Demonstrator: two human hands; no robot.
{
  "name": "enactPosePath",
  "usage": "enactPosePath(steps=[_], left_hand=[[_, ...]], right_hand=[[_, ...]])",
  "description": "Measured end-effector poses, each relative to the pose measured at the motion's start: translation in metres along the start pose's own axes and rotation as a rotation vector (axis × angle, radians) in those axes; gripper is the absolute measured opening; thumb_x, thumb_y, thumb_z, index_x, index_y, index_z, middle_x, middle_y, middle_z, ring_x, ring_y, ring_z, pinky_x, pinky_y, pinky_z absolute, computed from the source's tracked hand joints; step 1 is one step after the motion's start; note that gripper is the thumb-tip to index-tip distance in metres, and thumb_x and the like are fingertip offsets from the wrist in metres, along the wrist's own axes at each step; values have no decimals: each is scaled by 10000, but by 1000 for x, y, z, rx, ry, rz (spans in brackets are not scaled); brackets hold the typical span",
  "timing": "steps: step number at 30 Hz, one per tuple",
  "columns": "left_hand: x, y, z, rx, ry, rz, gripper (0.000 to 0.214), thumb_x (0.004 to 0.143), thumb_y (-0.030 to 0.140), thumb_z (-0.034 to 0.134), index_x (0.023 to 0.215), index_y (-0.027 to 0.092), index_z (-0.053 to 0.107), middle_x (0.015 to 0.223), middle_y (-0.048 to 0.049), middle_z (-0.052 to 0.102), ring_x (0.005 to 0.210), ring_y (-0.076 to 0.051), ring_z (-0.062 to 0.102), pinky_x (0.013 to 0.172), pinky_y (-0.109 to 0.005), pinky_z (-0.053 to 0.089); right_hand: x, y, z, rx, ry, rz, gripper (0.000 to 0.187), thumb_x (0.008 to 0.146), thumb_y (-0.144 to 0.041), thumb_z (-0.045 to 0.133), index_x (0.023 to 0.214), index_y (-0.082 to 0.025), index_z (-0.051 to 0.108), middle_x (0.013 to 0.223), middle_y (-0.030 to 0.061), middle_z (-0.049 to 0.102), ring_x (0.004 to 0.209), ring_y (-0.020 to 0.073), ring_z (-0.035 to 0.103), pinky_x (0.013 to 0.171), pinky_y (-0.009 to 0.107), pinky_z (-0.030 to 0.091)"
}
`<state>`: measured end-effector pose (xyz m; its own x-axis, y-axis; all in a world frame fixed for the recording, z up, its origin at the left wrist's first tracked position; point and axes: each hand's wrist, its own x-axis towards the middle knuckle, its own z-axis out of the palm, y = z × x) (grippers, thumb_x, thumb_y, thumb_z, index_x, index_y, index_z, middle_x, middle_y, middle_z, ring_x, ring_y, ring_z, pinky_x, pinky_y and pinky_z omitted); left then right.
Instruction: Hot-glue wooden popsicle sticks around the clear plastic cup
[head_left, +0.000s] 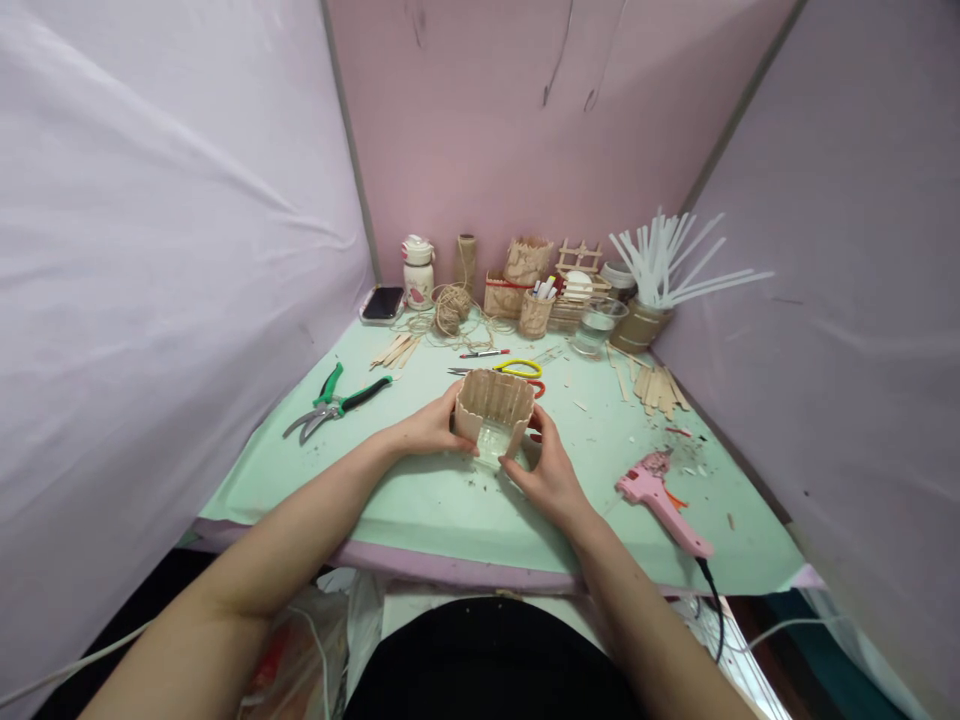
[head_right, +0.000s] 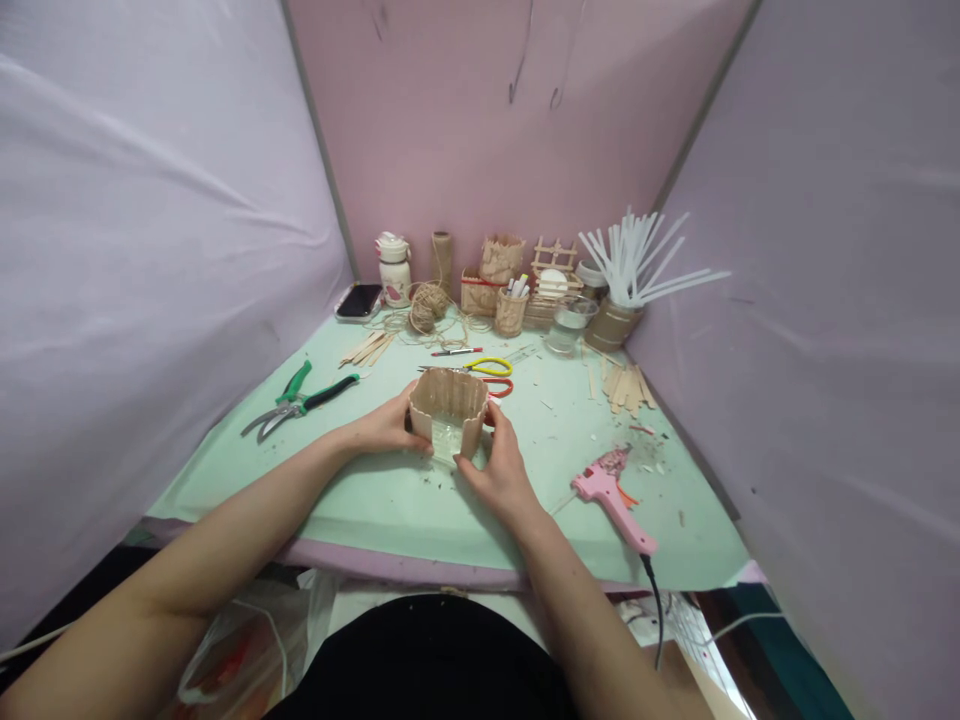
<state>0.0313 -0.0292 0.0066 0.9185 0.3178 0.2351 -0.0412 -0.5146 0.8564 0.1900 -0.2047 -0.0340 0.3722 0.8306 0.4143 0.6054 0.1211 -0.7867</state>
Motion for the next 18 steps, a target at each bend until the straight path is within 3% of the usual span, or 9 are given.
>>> enactPosePath(steps=[18], left_hand=[[3, -6, 0, 36, -64, 80, 1077, 583, 332, 889, 1489, 175, 328, 1483, -161, 463, 1387, -362, 418, 1168, -464, 312]], right_hand=[[-1, 1, 0, -1, 0, -13, 837, 773, -275, 700, 1492, -228, 273, 1438, 151, 469, 1290, 299, 505, 1043, 512, 465]])
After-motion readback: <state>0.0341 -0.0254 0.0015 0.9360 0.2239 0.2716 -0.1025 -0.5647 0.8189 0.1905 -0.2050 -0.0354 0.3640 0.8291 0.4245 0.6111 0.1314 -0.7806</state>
